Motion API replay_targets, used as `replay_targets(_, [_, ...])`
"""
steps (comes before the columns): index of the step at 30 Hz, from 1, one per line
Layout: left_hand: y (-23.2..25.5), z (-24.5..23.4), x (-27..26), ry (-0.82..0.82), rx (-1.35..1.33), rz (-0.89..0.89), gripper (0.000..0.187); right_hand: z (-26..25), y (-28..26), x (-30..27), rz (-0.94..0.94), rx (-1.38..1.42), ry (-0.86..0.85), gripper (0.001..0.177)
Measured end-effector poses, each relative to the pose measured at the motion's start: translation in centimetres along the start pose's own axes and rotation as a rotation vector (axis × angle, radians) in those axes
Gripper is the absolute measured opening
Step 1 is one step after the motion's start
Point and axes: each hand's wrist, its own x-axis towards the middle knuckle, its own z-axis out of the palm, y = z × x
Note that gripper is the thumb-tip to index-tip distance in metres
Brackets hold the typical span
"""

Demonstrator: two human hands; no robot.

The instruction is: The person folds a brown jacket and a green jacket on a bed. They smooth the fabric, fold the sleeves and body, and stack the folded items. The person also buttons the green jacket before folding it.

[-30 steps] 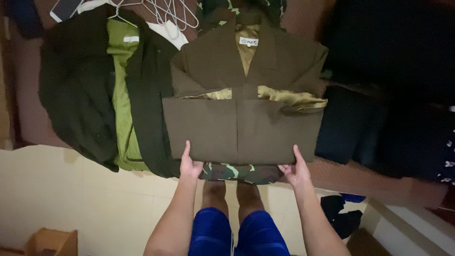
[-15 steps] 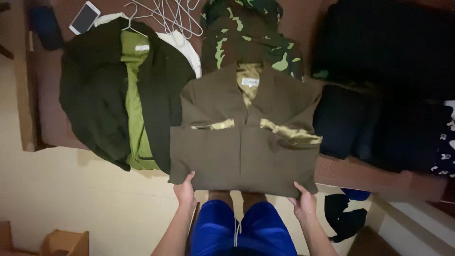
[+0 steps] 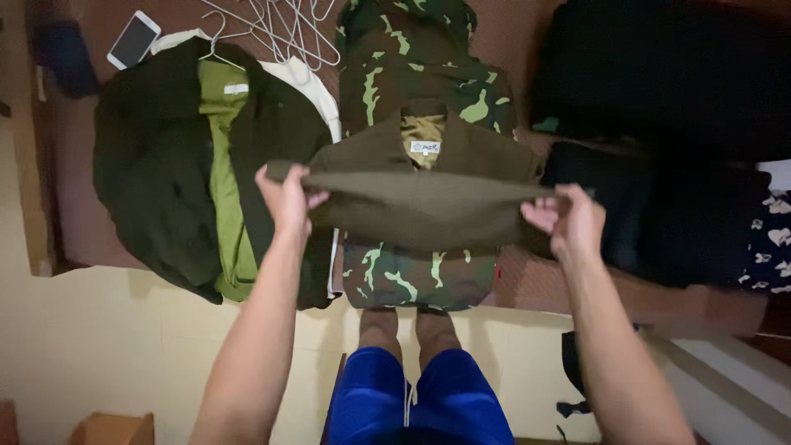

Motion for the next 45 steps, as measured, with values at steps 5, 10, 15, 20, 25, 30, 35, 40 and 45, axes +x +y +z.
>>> replay_targets(5, [0.2,6.0,8.2,0.016,-0.001,-0.112,0.071,4.7,-1.5,9.5,0.040,-0.145,0.043,0.027])
replay_targets(10, [-1.1,8.9,11.9,0.003,-0.123,-0.181,0.097,8.8,-1.2,15.1,0.117,-0.119,0.042,0.033])
replay_targets(15, [-3.4,9.9,5.4,-0.375,0.422,0.782,0.080,11.5,1.3,11.0,-0.545,-0.660,-0.084,0.046])
replay_targets(20, [-6.8,13.4,-2.7,-0.612,1.213,1.049,0.078,14.2,9.0,4.0,-1.154,-1.393,-0.447,0.061])
replay_targets(25, [-8.7,15.3,-2.6,-0.481,1.390,0.955,0.073,14.7,11.5,6.9,-1.030,-1.588,-0.402,0.065])
replay_targets(30, [-9.5,11.1,1.0,-0.343,1.165,0.807,0.077,10.3,9.4,11.9,-1.027,-1.787,-0.010,0.066])
replay_targets(35, [-10.2,-0.1,4.0,0.063,0.989,0.657,0.068,2.3,5.7,12.2,-0.796,-1.565,0.175,0.073])
replay_targets(40, [-12.6,-6.5,6.5,-0.201,0.271,-0.122,0.048,-4.4,9.0,9.6,-0.435,-0.704,0.037,0.058])
replay_targets(45, [-15.3,-6.6,7.3,-0.202,0.502,0.211,0.044,-7.2,13.3,10.2,-0.827,-0.964,0.007,0.045])
